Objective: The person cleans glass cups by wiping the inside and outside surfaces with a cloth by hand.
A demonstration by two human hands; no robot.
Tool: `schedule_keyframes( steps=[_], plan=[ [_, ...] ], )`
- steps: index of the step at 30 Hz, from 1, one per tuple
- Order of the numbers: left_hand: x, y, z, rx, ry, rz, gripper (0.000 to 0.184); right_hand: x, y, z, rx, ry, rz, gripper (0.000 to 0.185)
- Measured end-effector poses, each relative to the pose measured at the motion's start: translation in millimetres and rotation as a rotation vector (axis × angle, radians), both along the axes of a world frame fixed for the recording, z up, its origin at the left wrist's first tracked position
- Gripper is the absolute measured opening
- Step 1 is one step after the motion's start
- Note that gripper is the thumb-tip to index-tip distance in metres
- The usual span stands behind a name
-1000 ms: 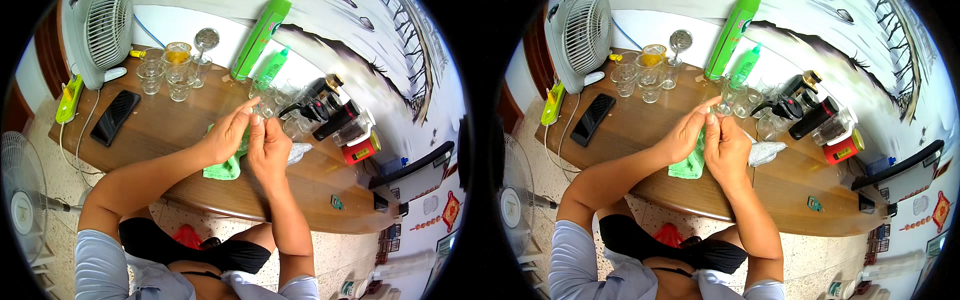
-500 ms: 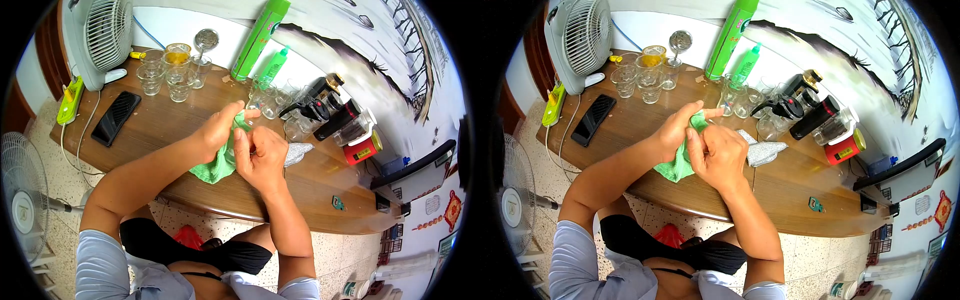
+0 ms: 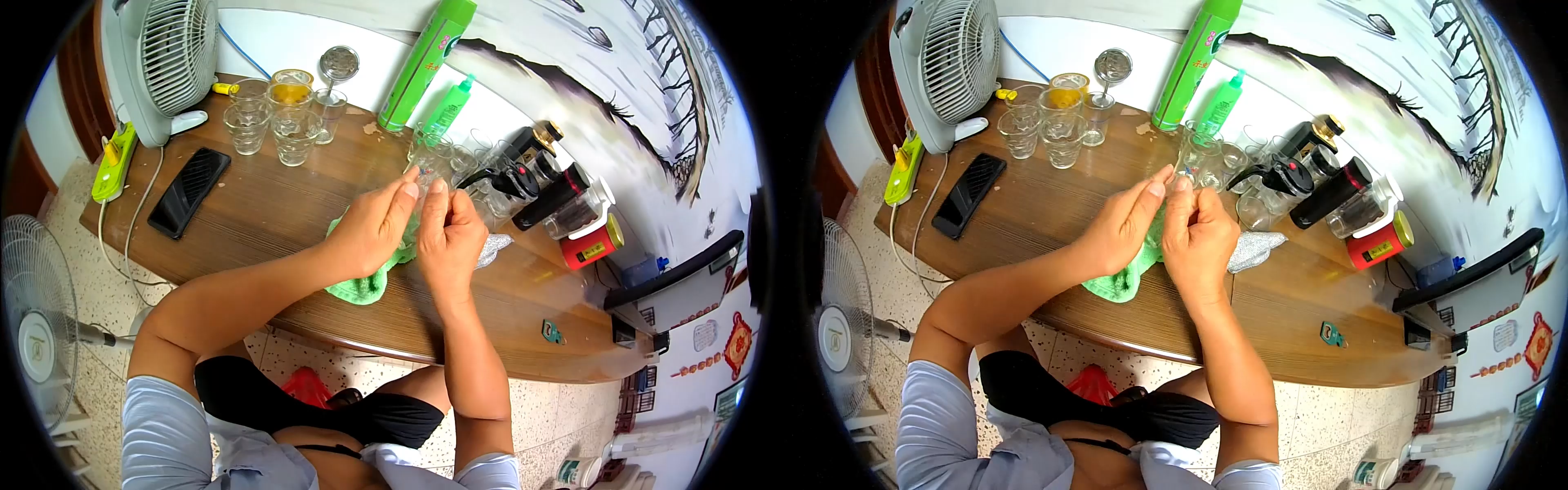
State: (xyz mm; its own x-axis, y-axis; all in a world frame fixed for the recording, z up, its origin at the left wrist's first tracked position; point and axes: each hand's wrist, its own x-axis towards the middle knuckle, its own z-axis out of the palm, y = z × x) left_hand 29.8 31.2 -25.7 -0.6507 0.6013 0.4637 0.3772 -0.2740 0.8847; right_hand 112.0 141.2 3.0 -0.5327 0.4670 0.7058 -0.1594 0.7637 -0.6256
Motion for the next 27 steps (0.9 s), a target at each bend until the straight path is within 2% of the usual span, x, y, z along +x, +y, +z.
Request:
schedule_keyframes(
  steps=[7, 11, 14, 19, 22, 25, 27],
  plan=[
    [-16, 1, 0, 0.049, -0.304, -0.189, 0.057, 5, -9, 1, 0.107, -0.014, 0.077, 0.043],
    [-22, -4, 9, 0.047, -0.590, -0.282, 0.058, 5, -17, 2, 0.215, 0.044, 0.163, 0.042],
    [-27, -7, 14, 0.084, -0.545, -0.304, 0.060, 8, -20, 7, 0.323, 0.034, 0.191, 0.042],
    [-25, -11, 23, 0.120, -0.258, -0.208, 0.066, 9, -26, 1, 0.186, -0.003, 0.185, 0.041],
    [-17, -7, 20, 0.178, -0.327, -0.193, 0.071, 7, -26, -3, 0.190, 0.008, 0.133, 0.041],
    [-7, -4, 24, 0.121, -0.600, -0.174, 0.075, 4, -20, -6, 0.262, 0.037, 0.070, 0.041],
    [-4, -9, 28, 0.092, -0.593, -0.265, 0.074, 3, -17, -4, 0.295, 0.050, 0.032, 0.041]
  ],
)
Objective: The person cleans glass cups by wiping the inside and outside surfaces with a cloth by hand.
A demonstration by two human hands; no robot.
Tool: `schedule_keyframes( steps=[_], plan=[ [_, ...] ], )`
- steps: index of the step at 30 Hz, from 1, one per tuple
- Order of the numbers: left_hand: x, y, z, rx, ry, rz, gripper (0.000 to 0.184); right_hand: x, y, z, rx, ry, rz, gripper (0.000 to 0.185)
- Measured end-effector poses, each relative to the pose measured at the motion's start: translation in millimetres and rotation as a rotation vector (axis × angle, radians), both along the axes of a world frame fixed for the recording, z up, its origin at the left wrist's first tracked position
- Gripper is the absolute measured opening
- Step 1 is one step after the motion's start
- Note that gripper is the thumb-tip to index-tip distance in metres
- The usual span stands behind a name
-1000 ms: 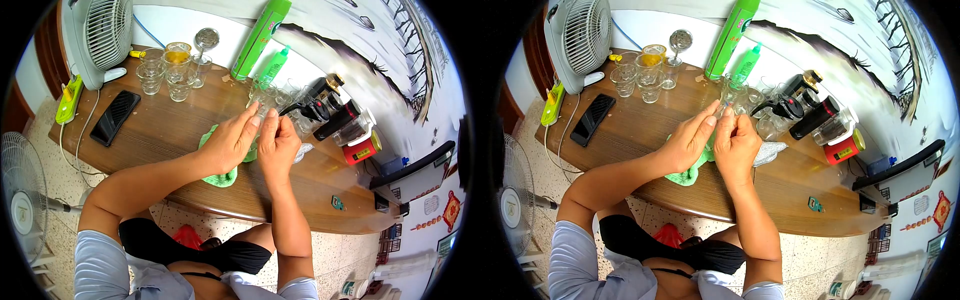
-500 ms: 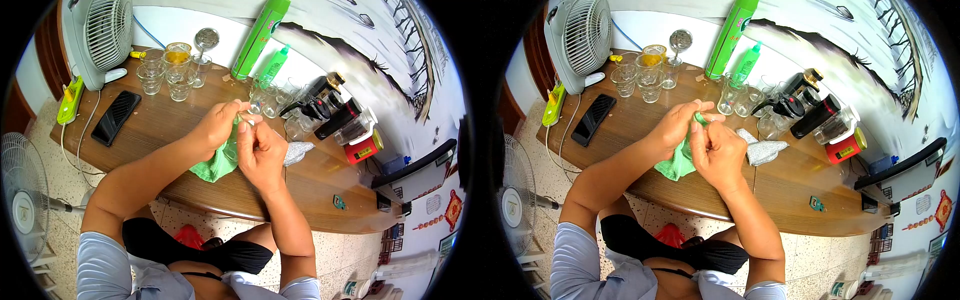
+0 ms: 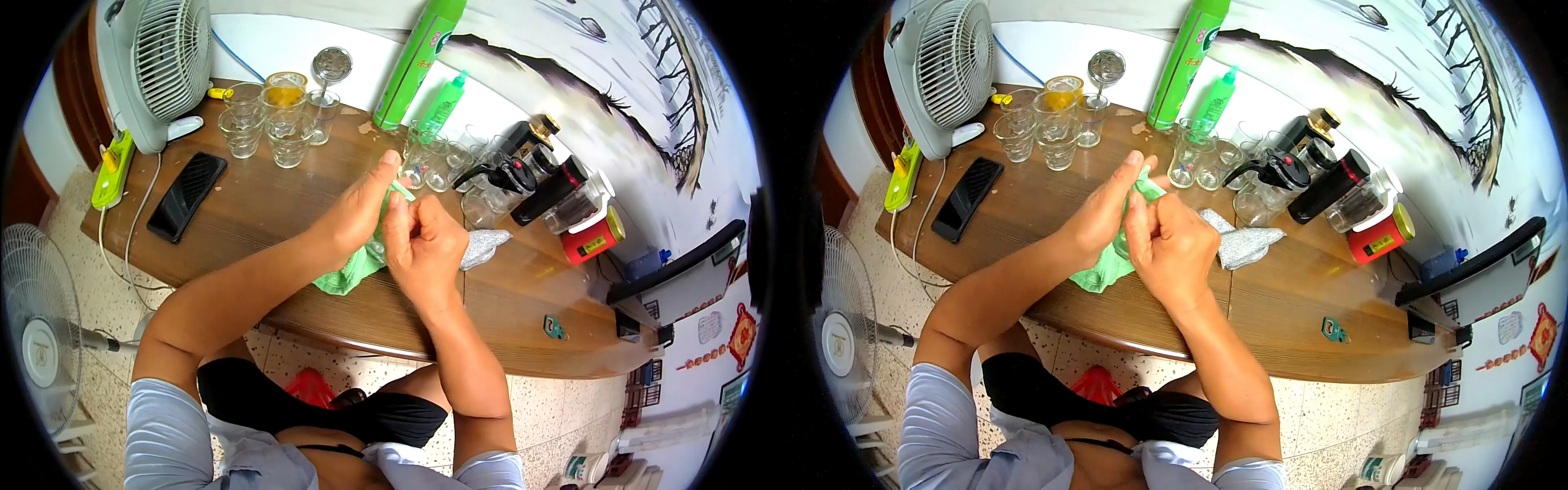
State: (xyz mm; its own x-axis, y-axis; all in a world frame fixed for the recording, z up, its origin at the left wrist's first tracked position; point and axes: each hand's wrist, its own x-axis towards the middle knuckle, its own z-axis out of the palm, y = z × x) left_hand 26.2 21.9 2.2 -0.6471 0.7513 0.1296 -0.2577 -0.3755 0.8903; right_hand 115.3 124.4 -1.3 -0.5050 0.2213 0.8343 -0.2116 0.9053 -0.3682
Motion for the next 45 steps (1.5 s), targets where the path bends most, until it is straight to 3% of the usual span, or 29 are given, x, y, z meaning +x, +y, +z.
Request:
schedule_keyframes(
  steps=[5, 8, 12, 15, 18, 23, 29, 33, 38, 41, 44, 45],
  plan=[
    [-11, 3, -14, -0.024, 0.088, -0.231, 0.061, -3, 13, 2, 0.008, 0.011, -0.076, 0.042],
    [2, 9, -14, -0.070, -0.115, -0.130, 0.064, -4, 18, 3, -0.019, 0.031, -0.093, 0.043],
    [-10, 19, -29, -0.197, -0.061, -0.126, 0.070, -3, 24, 4, -0.036, 0.032, -0.102, 0.045],
    [-8, 10, -24, -0.150, 0.150, -0.108, 0.071, -2, 23, 6, -0.117, 0.015, -0.049, 0.045],
    [-10, 11, -30, -0.109, 0.172, -0.074, 0.069, -1, 22, 6, -0.213, -0.028, 0.030, 0.045],
    [-5, 2, -13, -0.082, -0.036, -0.079, 0.060, 2, 14, 6, -0.276, -0.056, 0.170, 0.046],
    [-27, 1, -17, -0.016, -0.295, -0.215, 0.055, 4, 2, 0, -0.071, -0.074, 0.225, 0.041],
    [-18, 5, -16, -0.044, -0.136, -0.090, 0.053, 2, 2, 2, 0.057, 0.007, 0.083, 0.038],
    [-6, 10, -26, 0.034, 0.221, 0.042, 0.049, 0, 9, 6, -0.064, 0.067, -0.044, 0.039],
    [1, 7, -25, -0.132, 0.473, 0.110, 0.054, -2, 17, 12, -0.138, 0.089, -0.095, 0.044],
    [17, 2, -16, -0.080, 0.730, 0.213, 0.058, -4, 31, 8, -0.379, 0.062, -0.090, 0.044],
    [19, 3, -19, -0.048, 0.845, 0.269, 0.059, -3, 36, 10, -0.352, 0.021, -0.135, 0.045]
  ],
)
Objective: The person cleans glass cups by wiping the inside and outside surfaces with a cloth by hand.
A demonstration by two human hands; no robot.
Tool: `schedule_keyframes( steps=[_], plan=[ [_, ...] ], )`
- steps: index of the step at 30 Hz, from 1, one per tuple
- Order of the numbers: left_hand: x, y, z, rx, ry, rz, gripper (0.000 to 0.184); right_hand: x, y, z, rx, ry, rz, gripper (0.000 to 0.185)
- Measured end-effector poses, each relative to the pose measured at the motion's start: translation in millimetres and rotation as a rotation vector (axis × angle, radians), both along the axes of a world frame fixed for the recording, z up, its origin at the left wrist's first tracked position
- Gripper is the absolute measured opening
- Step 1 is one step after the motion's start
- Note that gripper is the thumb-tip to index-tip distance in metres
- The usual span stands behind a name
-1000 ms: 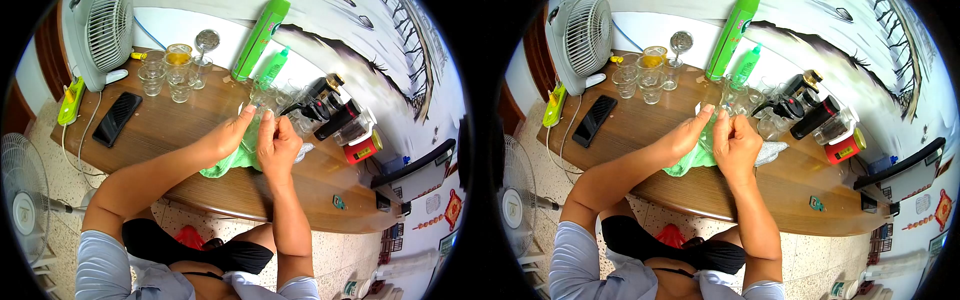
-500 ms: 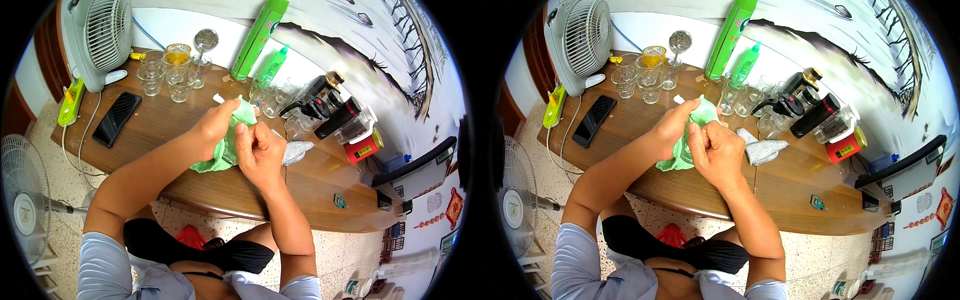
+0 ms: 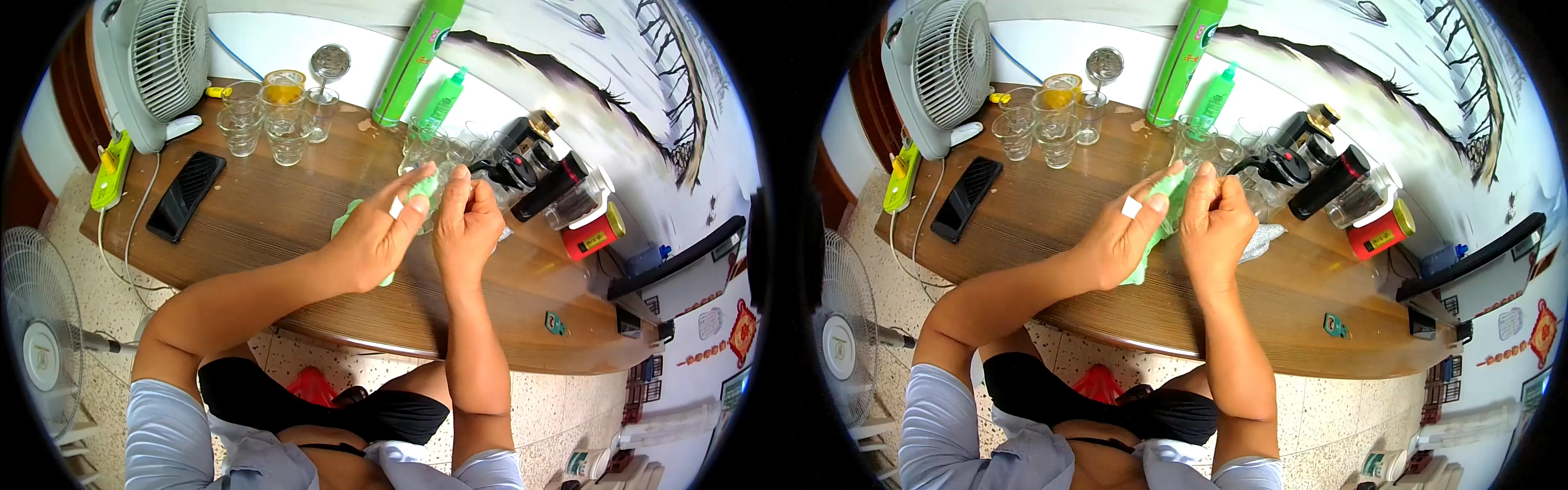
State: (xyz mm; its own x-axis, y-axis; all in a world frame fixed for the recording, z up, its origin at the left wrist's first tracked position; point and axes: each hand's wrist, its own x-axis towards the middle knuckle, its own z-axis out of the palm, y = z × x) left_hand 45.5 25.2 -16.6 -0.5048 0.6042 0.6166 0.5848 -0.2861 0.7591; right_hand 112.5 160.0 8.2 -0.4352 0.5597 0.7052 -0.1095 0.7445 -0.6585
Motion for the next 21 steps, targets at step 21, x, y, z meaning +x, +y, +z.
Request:
schedule_keyframes(
  steps=[21],
  plan=[
    [-31, 1, 1, 0.060, -0.875, -0.338, 0.052, 11, -37, -8, 0.250, -0.011, 0.387, 0.042]
  ],
)
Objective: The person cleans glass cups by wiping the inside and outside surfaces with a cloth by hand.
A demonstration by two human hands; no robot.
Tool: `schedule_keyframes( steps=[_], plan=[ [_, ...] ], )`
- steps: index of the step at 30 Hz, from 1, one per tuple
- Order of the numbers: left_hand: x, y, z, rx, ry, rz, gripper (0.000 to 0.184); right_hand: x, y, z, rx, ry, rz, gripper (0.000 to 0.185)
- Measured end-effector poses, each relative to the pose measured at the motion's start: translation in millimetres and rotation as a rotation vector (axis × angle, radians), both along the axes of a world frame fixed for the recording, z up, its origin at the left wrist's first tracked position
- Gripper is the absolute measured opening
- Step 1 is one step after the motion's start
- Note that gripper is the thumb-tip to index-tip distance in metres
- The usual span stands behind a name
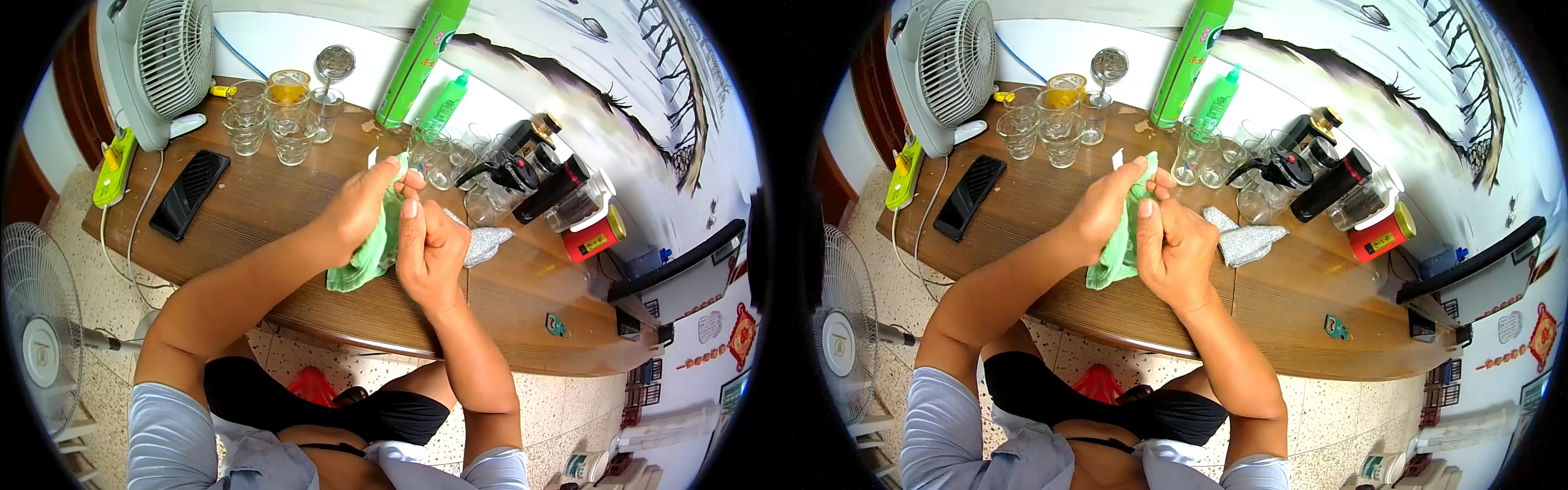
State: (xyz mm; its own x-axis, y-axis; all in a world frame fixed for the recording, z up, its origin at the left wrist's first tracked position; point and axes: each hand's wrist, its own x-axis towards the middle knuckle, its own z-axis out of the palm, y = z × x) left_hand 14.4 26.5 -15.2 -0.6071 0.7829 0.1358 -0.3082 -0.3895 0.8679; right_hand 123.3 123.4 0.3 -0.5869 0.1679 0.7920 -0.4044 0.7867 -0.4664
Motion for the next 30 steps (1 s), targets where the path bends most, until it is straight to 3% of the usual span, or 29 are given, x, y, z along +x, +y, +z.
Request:
schedule_keyframes(
  steps=[6, 13, 16, 17, 20, 24, 30],
  plan=[
    [-17, 2, -5, 0.127, -0.366, -0.428, 0.058, -2, 7, 5, 0.181, 0.121, 0.017, 0.039],
    [9, 11, -7, 0.000, -0.068, 0.019, 0.058, -6, 11, 4, -0.017, 0.096, -0.203, 0.038],
    [16, 8, -3, 0.063, 0.246, 0.056, 0.061, -5, 15, 8, -0.064, 0.088, -0.279, 0.038],
    [16, 0, 2, -0.032, 0.386, 0.017, 0.064, -5, 19, 8, -0.086, 0.085, -0.293, 0.039],
    [36, -4, 5, -0.287, 0.692, 0.261, 0.063, -9, 35, 9, -0.230, 0.047, -0.298, 0.044],
    [34, 5, -9, -0.072, 0.834, 0.404, 0.059, -11, 45, 3, -0.308, -0.021, -0.239, 0.046],
    [5, 0, 0, -0.152, 0.494, 0.219, 0.064, -8, 5, 4, -0.127, -0.079, -0.239, 0.041]
  ],
)
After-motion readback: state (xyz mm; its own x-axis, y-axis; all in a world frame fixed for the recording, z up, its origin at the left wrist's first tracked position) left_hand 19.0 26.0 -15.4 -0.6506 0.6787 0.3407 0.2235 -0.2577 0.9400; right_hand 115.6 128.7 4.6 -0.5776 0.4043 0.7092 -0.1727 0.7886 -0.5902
